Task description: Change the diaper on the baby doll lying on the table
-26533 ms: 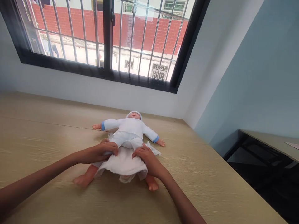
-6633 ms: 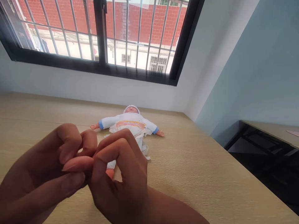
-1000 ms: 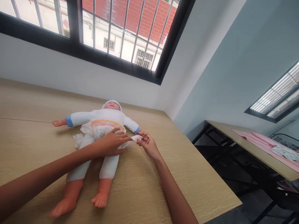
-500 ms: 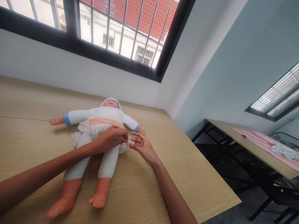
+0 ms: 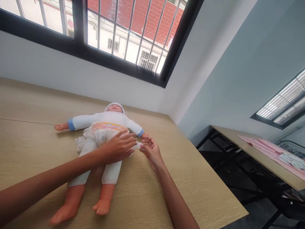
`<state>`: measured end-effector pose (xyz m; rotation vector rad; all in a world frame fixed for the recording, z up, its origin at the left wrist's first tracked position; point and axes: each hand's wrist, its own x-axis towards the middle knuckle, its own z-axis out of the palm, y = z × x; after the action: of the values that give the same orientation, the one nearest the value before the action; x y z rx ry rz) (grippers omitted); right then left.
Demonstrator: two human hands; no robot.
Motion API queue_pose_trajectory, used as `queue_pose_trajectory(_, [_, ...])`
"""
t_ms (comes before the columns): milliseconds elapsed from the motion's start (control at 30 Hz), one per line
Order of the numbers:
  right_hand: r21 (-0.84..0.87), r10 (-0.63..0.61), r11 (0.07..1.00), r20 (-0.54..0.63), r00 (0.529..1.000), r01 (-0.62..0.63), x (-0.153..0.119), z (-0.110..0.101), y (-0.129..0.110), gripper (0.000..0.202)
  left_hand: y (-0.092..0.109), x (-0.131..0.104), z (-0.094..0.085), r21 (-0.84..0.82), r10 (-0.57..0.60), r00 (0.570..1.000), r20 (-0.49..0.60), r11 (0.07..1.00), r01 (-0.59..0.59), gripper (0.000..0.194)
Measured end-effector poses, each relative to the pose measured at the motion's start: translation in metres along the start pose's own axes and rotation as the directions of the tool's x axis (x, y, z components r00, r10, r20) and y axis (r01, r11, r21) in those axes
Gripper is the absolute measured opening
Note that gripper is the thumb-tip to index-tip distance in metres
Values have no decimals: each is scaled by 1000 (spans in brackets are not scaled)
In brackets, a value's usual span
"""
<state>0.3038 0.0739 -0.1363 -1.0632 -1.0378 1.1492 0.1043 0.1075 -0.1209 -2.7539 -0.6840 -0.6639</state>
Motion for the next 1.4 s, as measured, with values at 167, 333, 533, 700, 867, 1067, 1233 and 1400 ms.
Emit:
queue_pose_trajectory(167, [-101,-43,994,14,999,45,16,10,-9,24,11,-4,5,69,10,997,77,998,-15,36])
queue_pose_trajectory(333, [-279,-78,956,54,995,91,59,38,-30,17,20,-1,2,106,4,997,72,994,-11,24])
queue_pose_trajectory(533, [-520,-102,829,223,969,207,79,86,-42,16,21,-1,6,81,36,987,156,995,-50,28])
queue_pose_trajectory(700, [-615,-145,720,318,937,321,70,106,-41,32,20,-1,7,53,41,985,169,997,-51,25])
queue_pose_trajectory(867, [-566,-164,765,291,943,308,63,115,-38,36,21,-2,7,26,34,983,179,999,-39,22])
queue_pose_trajectory(1067, [-285,-204,919,241,949,271,56,125,-55,40,19,1,-5,31,-13,986,167,999,8,20])
queue_pose_trajectory(1233, [-171,-358,913,98,929,370,47,108,-94,44,13,-3,-22,87,-268,957,110,962,260,53])
queue_pose_trajectory(1400, [-201,-396,895,58,917,399,30,91,-116,36,-6,-6,-41,7,-378,894,242,922,388,65])
